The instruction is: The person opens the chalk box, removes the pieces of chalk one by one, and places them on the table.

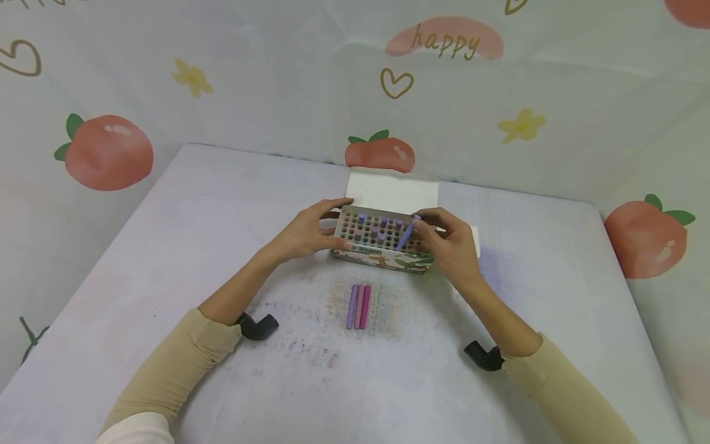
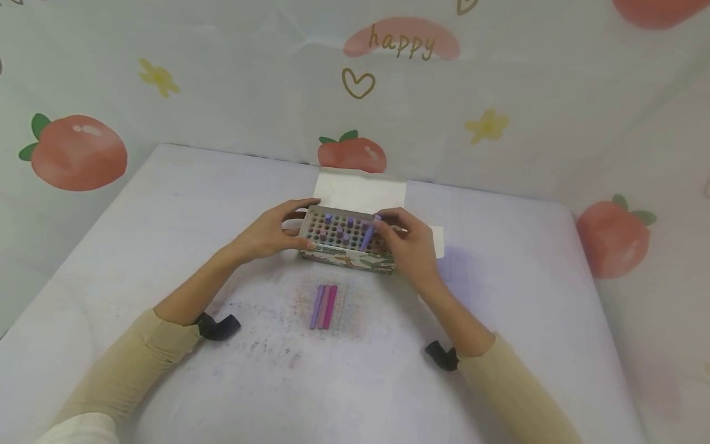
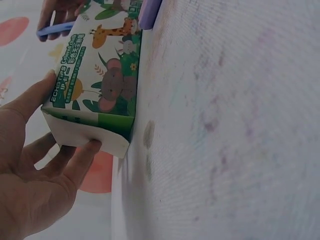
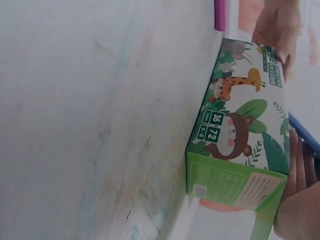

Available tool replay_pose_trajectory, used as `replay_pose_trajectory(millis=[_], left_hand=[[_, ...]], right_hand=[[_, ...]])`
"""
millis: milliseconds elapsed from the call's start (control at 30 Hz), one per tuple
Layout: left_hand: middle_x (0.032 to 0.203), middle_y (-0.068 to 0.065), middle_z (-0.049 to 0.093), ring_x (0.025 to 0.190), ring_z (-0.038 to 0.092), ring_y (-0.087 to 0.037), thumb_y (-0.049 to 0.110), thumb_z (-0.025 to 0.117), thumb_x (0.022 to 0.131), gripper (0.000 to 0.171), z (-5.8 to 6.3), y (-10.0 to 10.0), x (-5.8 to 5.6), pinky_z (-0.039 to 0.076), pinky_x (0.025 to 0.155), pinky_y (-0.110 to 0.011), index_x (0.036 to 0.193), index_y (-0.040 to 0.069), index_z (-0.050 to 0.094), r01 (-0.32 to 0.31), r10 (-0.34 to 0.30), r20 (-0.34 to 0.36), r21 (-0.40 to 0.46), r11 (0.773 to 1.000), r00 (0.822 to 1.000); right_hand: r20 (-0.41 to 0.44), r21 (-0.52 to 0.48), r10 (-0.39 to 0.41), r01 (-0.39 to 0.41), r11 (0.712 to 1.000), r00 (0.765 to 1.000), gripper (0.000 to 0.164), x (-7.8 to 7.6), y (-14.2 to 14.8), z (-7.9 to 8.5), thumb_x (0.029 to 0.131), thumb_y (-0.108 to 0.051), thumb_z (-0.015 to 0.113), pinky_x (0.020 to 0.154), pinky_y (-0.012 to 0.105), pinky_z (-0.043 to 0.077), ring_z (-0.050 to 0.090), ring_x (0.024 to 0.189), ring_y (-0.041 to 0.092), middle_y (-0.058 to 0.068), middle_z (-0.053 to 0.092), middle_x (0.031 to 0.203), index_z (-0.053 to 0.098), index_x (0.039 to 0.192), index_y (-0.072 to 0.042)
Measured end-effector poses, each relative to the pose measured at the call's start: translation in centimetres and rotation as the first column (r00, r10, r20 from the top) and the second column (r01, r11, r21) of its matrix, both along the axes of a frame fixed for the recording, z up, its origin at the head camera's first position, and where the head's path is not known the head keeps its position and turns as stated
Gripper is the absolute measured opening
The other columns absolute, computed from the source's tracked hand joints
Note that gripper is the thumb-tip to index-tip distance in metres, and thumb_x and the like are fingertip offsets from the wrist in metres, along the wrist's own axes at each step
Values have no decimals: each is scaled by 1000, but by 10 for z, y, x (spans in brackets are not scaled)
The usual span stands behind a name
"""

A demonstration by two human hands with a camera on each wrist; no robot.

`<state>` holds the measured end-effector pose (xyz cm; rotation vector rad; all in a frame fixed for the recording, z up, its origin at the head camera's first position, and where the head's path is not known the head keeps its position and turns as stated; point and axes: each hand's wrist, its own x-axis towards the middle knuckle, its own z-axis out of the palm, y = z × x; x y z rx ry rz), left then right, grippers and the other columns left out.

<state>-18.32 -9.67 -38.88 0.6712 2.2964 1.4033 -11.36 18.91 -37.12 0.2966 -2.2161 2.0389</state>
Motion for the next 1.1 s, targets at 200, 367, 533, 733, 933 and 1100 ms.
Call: replay_pose_trajectory(millis=[200, 367, 533, 733, 933, 1100], left_hand=[[156, -4, 34, 140, 38, -28, 27, 85, 81, 87, 0, 0, 1, 48, 108, -38, 154, 26, 37, -1, 1, 4, -1, 1000, 1000], [157, -4, 33, 141, 37, -29, 27, 84, 82, 87, 1, -1, 2, 48, 108, -39, 154, 26, 37, -2, 2, 3, -7, 1000, 1000], [157, -5, 32, 140, 38, -29, 26, 84, 82, 86, 1, -1, 1, 48, 108, -38, 154, 25, 37, 7, -7, -3, -7, 1000, 1000], [156, -6, 33, 139, 39, -28, 25, 84, 82, 87, 2, 0, 1, 49, 107, -38, 155, 23, 37, 7, -7, -5, -13, 1000, 1000], [156, -6, 33, 140, 38, -29, 25, 84, 82, 87, 4, 1, 1, 49, 107, -37, 155, 23, 37, 7, -7, 0, -15, 1000, 1000], [156, -4, 33, 140, 38, -29, 27, 84, 83, 86, 5, 1, 1, 49, 107, -36, 155, 24, 37, 2, -2, 2, -21, 1000, 1000]], right_hand=[[29, 18, 4, -5, 1000, 1000, 29, 8, 0, 2, 98, -12, 64, 65, 40, 64, 73, 81, 24, 8, 67, 93, 62, 116, 11], [78, 36, 21, -24, 999, 997, 32, 16, -3, 4, 98, -12, 64, 65, 45, 63, 73, 80, 22, 9, 67, 93, 61, 117, 14], [141, 31, 17, -21, 999, 990, 33, 26, -8, 6, 97, -11, 67, 69, 46, 63, 73, 82, 21, 7, 68, 96, 63, 119, 12], [227, 47, 36, -48, 998, 973, 35, 36, -13, 8, 95, -16, 69, 71, 41, 64, 72, 84, 32, 8, 70, 103, 66, 122, 7], [301, 33, 39, -52, 998, 953, 35, 40, -15, 5, 95, -14, 69, 71, 42, 64, 71, 88, 38, 11, 73, 106, 66, 124, 6], [348, 13, 56, -64, 998, 936, 35, 42, -17, 1, 95, -14, 69, 72, 42, 64, 70, 90, 43, 21, 71, 111, 66, 125, 5]])
